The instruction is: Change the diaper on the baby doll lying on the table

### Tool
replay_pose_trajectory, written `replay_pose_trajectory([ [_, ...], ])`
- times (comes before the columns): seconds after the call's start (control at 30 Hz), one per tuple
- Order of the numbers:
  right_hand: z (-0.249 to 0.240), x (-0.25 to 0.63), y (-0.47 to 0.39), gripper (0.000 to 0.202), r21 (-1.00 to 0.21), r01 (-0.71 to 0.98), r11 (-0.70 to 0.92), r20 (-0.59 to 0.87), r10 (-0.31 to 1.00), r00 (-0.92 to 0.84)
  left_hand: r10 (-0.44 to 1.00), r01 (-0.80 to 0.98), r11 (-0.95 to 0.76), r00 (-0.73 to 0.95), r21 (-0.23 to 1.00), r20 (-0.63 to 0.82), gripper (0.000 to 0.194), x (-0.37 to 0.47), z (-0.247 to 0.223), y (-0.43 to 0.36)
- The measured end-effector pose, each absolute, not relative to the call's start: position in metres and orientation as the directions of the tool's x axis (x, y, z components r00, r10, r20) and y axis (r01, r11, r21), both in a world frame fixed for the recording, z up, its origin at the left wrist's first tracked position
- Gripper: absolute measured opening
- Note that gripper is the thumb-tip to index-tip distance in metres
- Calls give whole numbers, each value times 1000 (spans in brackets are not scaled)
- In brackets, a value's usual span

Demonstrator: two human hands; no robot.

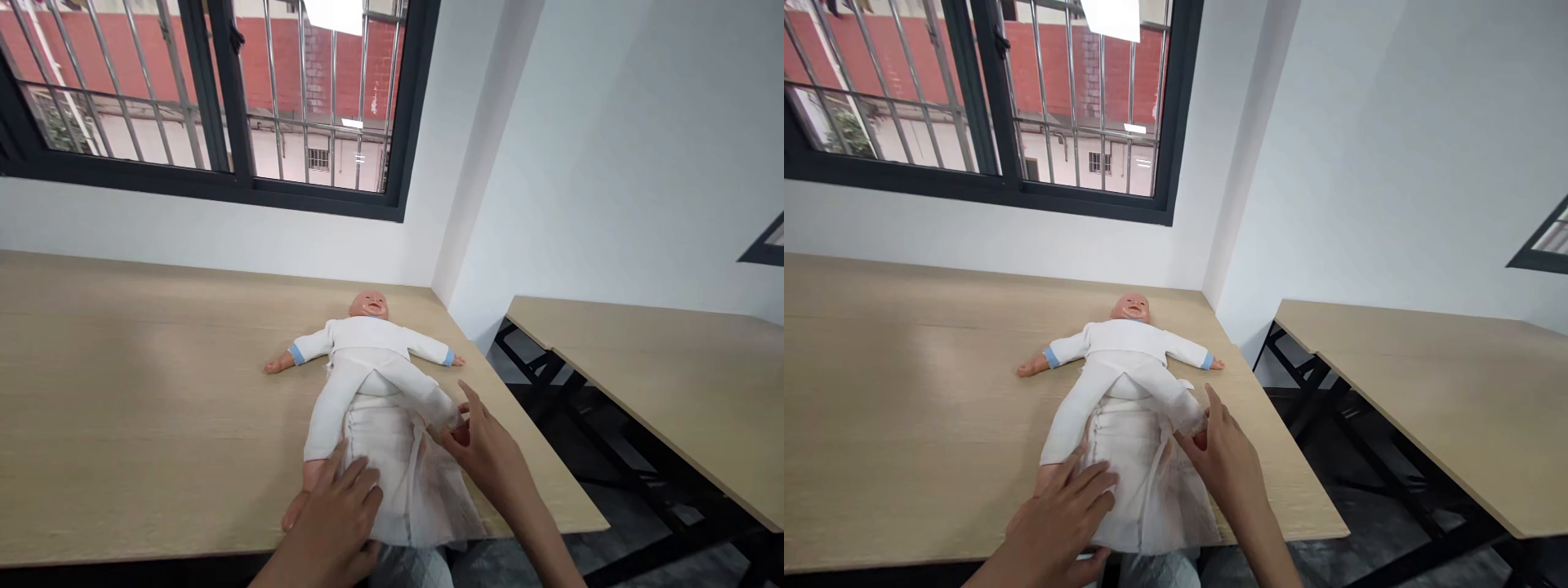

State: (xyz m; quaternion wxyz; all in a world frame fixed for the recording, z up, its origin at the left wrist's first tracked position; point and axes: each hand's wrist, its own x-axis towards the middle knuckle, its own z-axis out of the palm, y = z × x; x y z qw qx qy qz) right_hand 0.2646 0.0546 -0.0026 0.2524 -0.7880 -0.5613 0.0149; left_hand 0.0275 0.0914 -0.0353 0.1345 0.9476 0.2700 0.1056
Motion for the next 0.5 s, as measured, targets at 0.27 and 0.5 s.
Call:
replay_pose_trajectory([
  [0.27, -8, 276, 59, 55, -365, 909, -201, 249, 920, 303, 553, 499, -779, 832, 378, 42, 20, 22, -23, 97],
  [0.5, -15, 268, 48, 50, -444, 896, 1, 339, 926, 167, 619, 548, -730, 784, 408, 55, 27, 24, -13, 99],
])
